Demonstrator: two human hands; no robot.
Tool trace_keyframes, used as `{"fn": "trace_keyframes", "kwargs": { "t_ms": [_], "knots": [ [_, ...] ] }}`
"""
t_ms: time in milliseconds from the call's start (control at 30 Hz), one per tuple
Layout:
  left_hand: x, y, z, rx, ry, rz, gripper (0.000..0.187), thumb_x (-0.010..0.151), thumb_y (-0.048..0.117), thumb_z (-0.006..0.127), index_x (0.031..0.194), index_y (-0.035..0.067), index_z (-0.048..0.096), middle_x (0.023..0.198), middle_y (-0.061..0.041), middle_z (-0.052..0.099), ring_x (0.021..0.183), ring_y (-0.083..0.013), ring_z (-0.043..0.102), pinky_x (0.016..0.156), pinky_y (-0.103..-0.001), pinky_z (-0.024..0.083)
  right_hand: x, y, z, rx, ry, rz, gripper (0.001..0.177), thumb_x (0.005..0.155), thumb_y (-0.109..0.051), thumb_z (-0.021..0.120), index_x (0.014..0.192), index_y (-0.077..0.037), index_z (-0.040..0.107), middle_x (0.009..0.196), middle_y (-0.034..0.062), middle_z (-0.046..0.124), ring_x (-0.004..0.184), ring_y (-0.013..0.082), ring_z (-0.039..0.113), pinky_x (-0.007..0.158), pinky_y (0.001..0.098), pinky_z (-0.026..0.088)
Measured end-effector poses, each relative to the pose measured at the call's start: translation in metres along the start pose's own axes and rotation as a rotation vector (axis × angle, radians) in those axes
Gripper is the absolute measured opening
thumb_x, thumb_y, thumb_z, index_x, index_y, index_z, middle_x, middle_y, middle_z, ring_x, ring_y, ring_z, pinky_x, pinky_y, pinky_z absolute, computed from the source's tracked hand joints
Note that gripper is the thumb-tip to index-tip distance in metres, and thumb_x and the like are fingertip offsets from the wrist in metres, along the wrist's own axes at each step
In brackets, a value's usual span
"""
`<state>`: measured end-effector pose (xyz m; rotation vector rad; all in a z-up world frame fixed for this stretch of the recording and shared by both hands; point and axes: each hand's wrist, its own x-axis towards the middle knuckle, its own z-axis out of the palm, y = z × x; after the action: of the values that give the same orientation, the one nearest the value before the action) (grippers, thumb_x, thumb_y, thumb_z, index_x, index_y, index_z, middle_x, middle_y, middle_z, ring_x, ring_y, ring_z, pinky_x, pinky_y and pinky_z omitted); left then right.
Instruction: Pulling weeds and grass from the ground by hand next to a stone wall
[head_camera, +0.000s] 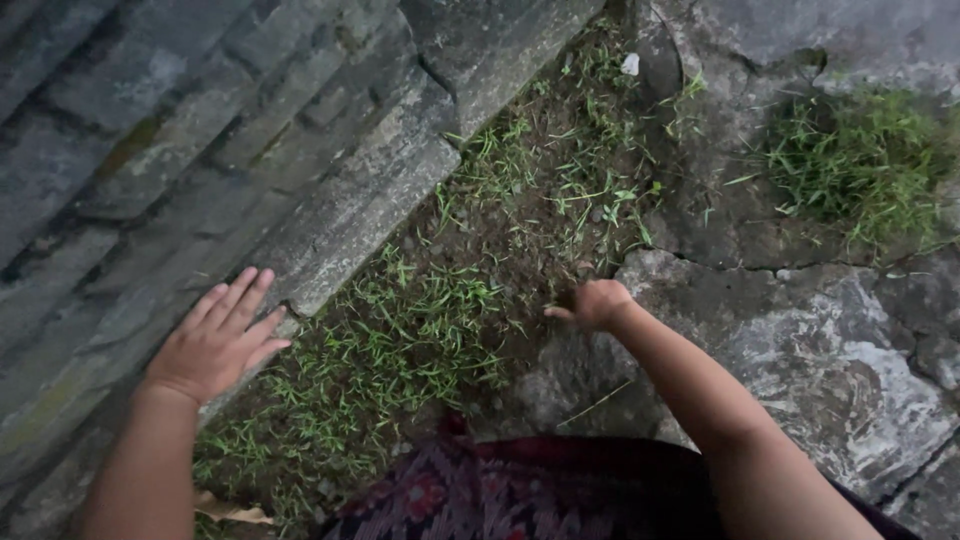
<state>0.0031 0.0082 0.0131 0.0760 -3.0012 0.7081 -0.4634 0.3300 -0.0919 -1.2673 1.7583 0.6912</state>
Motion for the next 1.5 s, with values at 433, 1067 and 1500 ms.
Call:
{"fn": "trace_keyframes", "kwargs": {
  "t_ms": [433,1067,1500],
  "knots": [
    [0.005,0.001,-0.007,-0.102,0.037,-0.038,0.048,0.090,0.061,0.063,0.123,0.027,0.074,0.164,-0.012,0.047,0.150,-0.0256,0.048,0.123,-0.040,0.037,0.087,0.004,0.100,-0.080,0.225,-0.074,0.023,0.097,-0.025,0.057,0.093,-0.016,0.078,0.096,0.0058,0.079,0.088,0.0297,0.078,0.070,0.0434,0.062],
    [-0.001,0.001,-0.002,-0.064,-0.049,0.001,0.057,0.089,0.065,0.055,0.129,0.027,0.069,0.168,-0.016,0.039,0.154,-0.0292,0.040,0.125,-0.044,0.033,-0.027,0.146,-0.043,0.916,0.685,0.375,0.028,0.105,-0.029,0.056,0.113,-0.008,0.073,0.083,0.0104,0.074,0.063,0.0187,0.066,0.058,0.0359,0.055],
    [0.002,0.002,-0.002,-0.104,-0.031,-0.038,0.052,0.086,0.064,0.060,0.123,0.030,0.070,0.165,-0.012,0.044,0.152,-0.0271,0.045,0.122,-0.043,0.040,-0.200,0.240,-0.148,0.939,0.571,1.221,0.108,0.107,-0.083,0.040,0.157,-0.007,-0.018,0.171,0.0222,-0.010,0.161,0.0419,-0.002,0.130,0.0609,0.007]
  ]
}}
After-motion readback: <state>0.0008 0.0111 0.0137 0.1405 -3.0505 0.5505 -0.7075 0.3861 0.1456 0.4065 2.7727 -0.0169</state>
